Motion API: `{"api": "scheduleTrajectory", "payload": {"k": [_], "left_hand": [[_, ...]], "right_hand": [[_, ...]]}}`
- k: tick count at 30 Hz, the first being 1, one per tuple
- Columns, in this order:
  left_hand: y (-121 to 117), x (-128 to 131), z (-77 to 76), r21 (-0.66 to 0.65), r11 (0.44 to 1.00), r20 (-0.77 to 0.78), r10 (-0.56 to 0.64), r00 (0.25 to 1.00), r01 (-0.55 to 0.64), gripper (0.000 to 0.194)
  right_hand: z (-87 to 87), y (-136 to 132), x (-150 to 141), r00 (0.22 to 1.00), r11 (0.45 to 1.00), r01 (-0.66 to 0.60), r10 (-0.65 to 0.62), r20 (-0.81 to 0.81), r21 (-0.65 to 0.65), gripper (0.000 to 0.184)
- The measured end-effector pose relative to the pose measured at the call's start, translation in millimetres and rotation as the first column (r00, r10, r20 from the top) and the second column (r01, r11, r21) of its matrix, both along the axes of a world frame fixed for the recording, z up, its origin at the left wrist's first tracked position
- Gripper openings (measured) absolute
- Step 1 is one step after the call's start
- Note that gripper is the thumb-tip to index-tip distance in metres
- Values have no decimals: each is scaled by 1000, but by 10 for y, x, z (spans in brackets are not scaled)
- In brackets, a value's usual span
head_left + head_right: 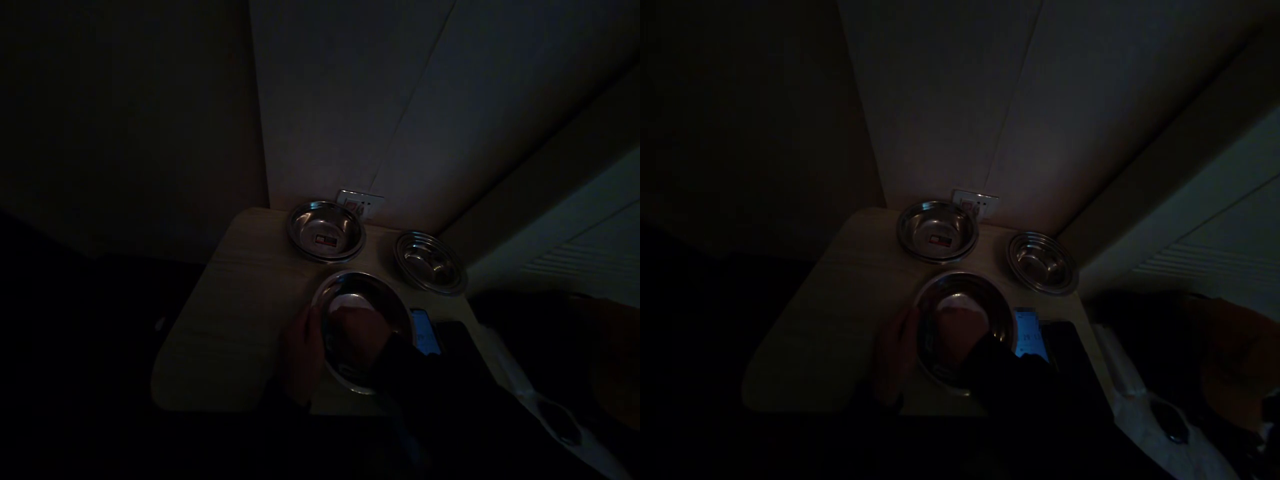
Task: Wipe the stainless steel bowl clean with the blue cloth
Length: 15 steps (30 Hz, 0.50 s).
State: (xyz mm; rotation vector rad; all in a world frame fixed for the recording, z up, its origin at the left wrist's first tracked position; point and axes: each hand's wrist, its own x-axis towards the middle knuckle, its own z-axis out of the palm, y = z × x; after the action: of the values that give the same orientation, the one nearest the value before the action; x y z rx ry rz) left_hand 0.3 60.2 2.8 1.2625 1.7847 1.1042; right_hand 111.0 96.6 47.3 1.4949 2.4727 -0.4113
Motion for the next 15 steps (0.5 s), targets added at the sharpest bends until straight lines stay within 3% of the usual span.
{"api": "scheduleTrajectory", "payload": {"k": [4, 11, 15], "left_hand": [[-18, -7, 1, 9, 1000, -24, -28, 999, 28, 34], [-26, 54, 5, -12, 999, 19, 34, 999, -34, 34], [-42, 51, -11, 8, 1000, 27, 9, 1000, -9, 34]], "right_hand": [[-7, 159, -43, 989, 986, 141, -144, 34, 92, 29], [-14, -1, 7, 1000, 1000, -14, 14, -6, 20, 24], [-13, 79, -1, 998, 998, 30, -33, 54, 46, 26]]}}
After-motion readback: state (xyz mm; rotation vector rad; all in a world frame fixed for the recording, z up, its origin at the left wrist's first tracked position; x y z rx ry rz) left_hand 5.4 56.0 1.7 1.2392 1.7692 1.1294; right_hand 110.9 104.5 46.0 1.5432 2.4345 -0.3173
